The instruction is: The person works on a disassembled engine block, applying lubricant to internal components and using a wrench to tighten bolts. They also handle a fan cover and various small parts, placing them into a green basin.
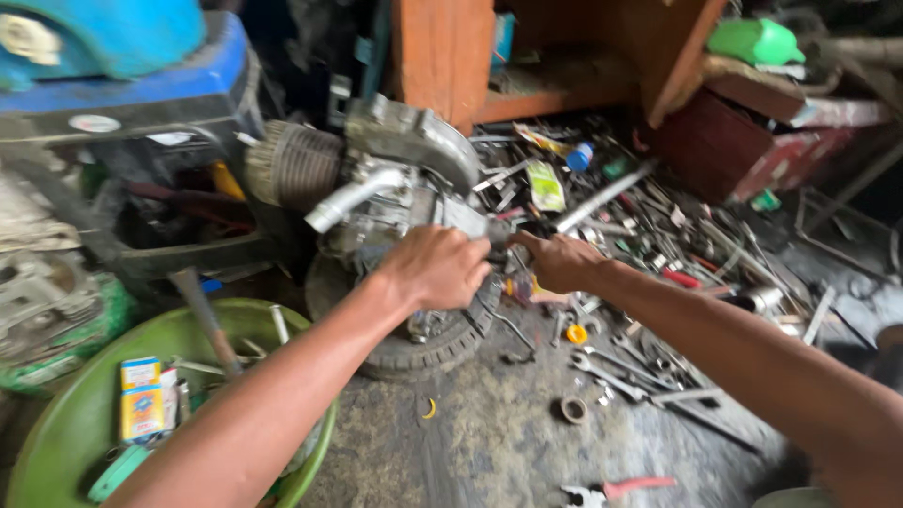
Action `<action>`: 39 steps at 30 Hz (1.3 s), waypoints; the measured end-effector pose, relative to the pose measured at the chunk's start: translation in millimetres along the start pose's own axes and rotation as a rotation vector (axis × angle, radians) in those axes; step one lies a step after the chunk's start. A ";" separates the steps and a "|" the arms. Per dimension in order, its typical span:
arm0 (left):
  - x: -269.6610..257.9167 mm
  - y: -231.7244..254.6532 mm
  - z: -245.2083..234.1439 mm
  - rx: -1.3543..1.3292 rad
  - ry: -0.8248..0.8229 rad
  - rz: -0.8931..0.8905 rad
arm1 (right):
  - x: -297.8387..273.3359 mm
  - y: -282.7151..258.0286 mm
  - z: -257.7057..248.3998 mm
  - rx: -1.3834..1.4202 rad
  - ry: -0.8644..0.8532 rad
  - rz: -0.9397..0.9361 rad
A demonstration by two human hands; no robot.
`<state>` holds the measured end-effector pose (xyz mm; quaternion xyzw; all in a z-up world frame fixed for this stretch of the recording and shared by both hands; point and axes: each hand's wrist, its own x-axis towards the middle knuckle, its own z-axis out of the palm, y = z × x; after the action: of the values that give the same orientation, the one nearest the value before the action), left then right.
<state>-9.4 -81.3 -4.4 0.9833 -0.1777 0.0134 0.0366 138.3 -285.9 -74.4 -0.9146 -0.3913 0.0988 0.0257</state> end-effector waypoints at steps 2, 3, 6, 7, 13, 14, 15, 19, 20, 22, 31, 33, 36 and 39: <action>2.0 16.8 16.3 -0.082 0.154 0.116 | -12.9 9.7 11.9 0.036 -0.022 0.003; 4.5 24.1 25.4 -0.130 0.232 0.171 | -15.8 15.2 16.5 0.027 -0.032 -0.002; 23.4 45.5 49.4 -0.182 0.144 0.189 | -31.9 39.2 48.9 -0.132 -0.236 0.040; 32.0 53.2 55.1 -0.169 0.112 0.217 | -40.1 53.5 63.8 -0.203 -0.334 0.060; 87.7 80.9 71.8 -0.158 0.006 0.297 | -71.8 140.0 175.9 -0.415 -0.651 0.028; 96.4 81.8 74.6 -0.158 -0.087 0.256 | -73.6 147.5 190.9 -0.368 -0.642 0.032; 102.1 83.0 79.0 -0.157 -0.181 0.216 | -78.1 155.1 202.3 -0.322 -0.633 0.036; 113.3 82.5 102.9 -0.103 -0.224 0.256 | -84.1 163.2 224.0 -0.198 -0.547 0.042; 113.4 79.6 109.2 -0.100 -0.197 0.255 | -82.6 160.3 224.5 -0.231 -0.558 0.063; 116.6 70.0 119.6 -0.007 -0.224 0.248 | -81.6 153.2 224.5 -0.298 -0.583 0.103; 103.1 24.8 175.8 0.478 -0.518 -0.011 | -57.9 164.0 235.8 -0.224 -0.645 0.066; 98.1 26.7 171.5 0.471 -0.488 -0.001 | -58.9 163.3 240.8 -0.160 -0.558 0.037; 95.5 31.5 153.8 0.430 -0.553 -0.018 | -54.3 156.7 228.9 -0.099 -0.539 0.094; 89.1 25.4 144.4 0.226 -0.481 0.025 | -36.6 146.1 199.3 -0.009 -0.497 0.099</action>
<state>67.1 -147.2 -143.1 0.9538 -0.1908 -0.2002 -0.1171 177.5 -419.4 -281.8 -0.8804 -0.3407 0.3199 -0.0803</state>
